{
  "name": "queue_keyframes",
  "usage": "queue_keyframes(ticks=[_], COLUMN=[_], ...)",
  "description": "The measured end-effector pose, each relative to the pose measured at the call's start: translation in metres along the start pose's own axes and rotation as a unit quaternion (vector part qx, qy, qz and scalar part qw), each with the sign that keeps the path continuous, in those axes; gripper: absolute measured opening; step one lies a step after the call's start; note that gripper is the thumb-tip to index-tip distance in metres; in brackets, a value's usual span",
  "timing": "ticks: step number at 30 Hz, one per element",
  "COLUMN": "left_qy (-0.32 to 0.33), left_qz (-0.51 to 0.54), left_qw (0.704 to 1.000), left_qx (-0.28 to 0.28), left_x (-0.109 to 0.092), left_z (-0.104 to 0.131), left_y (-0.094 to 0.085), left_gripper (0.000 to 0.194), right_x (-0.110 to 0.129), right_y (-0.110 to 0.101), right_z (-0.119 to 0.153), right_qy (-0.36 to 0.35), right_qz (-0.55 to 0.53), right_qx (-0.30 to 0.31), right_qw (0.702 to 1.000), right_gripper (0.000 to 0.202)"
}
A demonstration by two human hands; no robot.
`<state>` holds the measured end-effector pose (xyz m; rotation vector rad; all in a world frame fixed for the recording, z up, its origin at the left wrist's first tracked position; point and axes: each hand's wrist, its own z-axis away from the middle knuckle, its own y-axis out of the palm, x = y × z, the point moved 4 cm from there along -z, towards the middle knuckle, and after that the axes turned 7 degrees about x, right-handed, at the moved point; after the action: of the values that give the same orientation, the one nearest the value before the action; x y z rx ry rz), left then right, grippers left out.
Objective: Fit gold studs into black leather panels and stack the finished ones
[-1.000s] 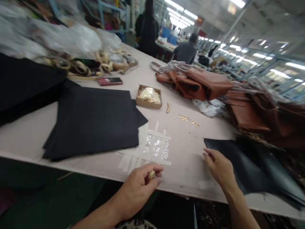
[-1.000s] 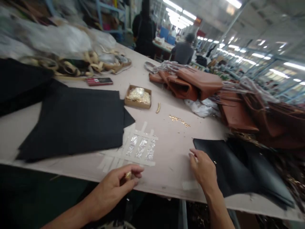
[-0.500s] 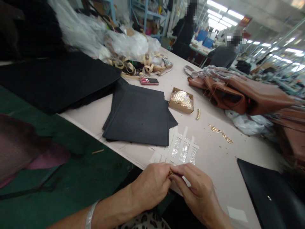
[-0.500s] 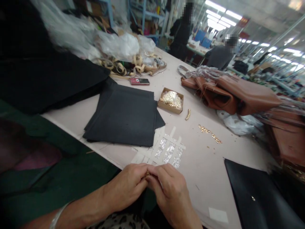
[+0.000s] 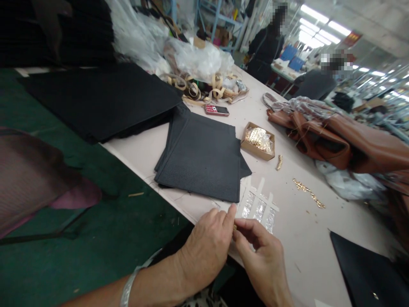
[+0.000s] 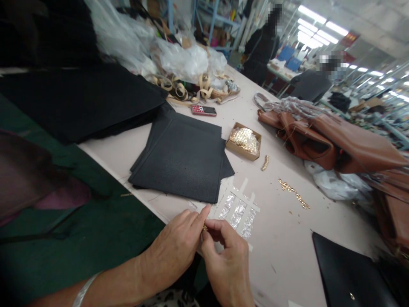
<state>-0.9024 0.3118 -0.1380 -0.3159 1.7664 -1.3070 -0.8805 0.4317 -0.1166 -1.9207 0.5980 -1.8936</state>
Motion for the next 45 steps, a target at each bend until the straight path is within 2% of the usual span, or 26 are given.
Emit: queue_keyframes(ticks=[10, 19, 24, 31, 36, 41, 43, 45], left_qy=[-0.019, -0.017, -0.016, -0.024, -0.020, -0.024, -0.032, -0.070], left_qz=[0.058, 0.137, 0.137, 0.125, 0.149, 0.206, 0.258, 0.336], left_qw=[0.998, 0.989, 0.990, 0.990, 0.988, 0.978, 0.965, 0.937], left_qx=[0.020, 0.042, 0.032, 0.057, 0.022, 0.013, -0.022, -0.062], left_x=[0.015, 0.029, 0.032, 0.030, 0.032, 0.040, 0.045, 0.054], left_z=[0.002, 0.007, 0.008, 0.008, 0.009, 0.009, 0.012, 0.017], left_y=[-0.002, -0.014, -0.015, -0.014, -0.016, -0.023, -0.030, -0.035], left_gripper=[0.059, 0.063, 0.065, 0.064, 0.061, 0.056, 0.050, 0.045], right_x=[-0.008, -0.008, -0.006, -0.004, 0.002, 0.013, 0.017, 0.020], right_y=[0.015, 0.019, 0.018, 0.022, 0.028, 0.039, 0.040, 0.036], right_z=[-0.010, -0.019, -0.023, -0.024, -0.028, -0.034, -0.040, -0.052], right_qy=[-0.008, 0.002, 0.009, 0.031, 0.016, -0.006, -0.009, -0.014], right_qz=[-0.023, -0.038, -0.044, -0.063, -0.063, -0.060, -0.076, -0.084], right_qx=[-0.007, 0.051, 0.062, 0.048, 0.070, 0.086, 0.113, 0.125], right_qw=[1.000, 0.998, 0.997, 0.996, 0.995, 0.994, 0.991, 0.989], right_gripper=[0.018, 0.019, 0.017, 0.013, 0.011, 0.013, 0.015, 0.016])
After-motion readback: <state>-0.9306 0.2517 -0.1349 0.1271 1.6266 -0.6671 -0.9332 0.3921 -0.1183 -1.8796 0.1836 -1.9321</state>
